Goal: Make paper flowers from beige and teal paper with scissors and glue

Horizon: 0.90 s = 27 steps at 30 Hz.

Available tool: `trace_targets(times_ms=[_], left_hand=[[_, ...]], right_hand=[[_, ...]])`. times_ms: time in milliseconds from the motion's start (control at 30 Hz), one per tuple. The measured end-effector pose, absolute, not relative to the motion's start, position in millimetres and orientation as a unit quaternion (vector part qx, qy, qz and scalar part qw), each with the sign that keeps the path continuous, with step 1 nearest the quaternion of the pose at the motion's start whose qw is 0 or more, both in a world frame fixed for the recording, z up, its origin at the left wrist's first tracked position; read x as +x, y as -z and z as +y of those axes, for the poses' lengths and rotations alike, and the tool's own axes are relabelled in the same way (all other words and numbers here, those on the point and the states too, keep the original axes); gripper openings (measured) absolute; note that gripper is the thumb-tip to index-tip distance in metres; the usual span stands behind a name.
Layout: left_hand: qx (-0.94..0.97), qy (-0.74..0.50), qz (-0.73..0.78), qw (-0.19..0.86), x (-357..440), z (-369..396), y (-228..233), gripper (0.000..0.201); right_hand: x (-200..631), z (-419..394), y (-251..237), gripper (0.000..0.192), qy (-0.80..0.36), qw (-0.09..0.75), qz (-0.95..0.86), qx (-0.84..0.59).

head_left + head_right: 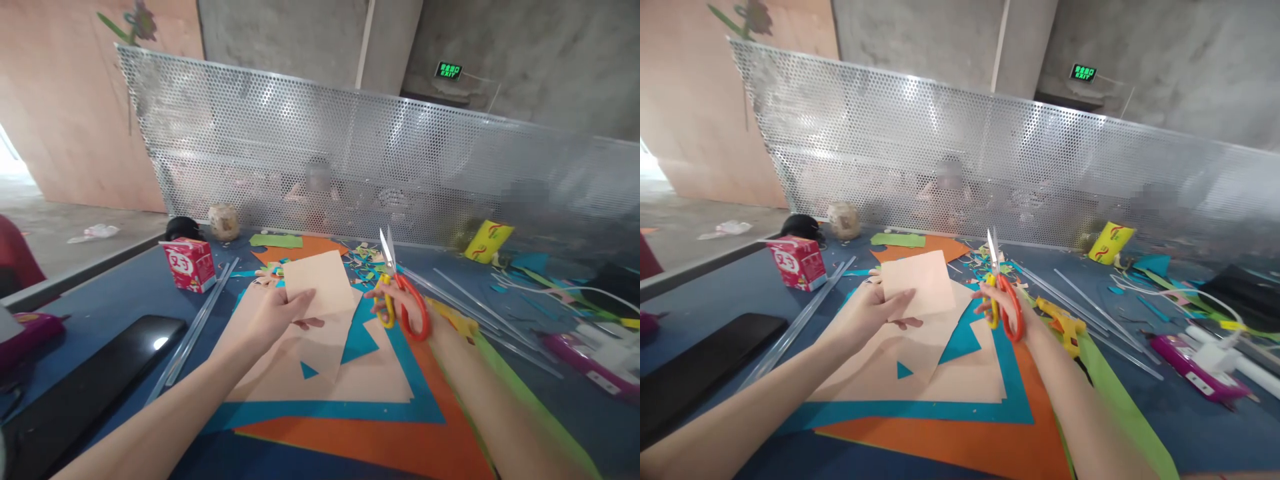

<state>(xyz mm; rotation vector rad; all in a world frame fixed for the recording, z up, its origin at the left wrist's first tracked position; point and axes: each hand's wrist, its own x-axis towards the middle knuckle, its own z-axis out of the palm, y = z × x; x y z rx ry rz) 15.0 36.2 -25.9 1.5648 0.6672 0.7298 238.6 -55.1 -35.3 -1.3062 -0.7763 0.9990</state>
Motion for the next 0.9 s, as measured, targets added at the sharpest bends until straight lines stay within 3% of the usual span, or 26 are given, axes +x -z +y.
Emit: trace_targets(times_ms=[300, 667, 900], left_hand=[[0.715, -0.264, 0.27, 0.589, 15.6, 34.5, 33.2, 0.042], [0.771, -0.186, 0.235, 0.561, 14.1, 36.9, 42.5, 0.054], [0.752, -0.299, 0.232, 0.54, 15.2, 34.8, 33.3, 0.043]], right_hand=[[202.3, -58.5, 40.1, 0.028, -0.41, 0.568, -0.43, -0.569], [205.7, -55.9, 33.9, 0.04, -0.352, 0.67, -0.374, -0.535], [213.2, -61.8, 39.6, 0.034, -0.354, 0.625, -0.441, -0.538]])
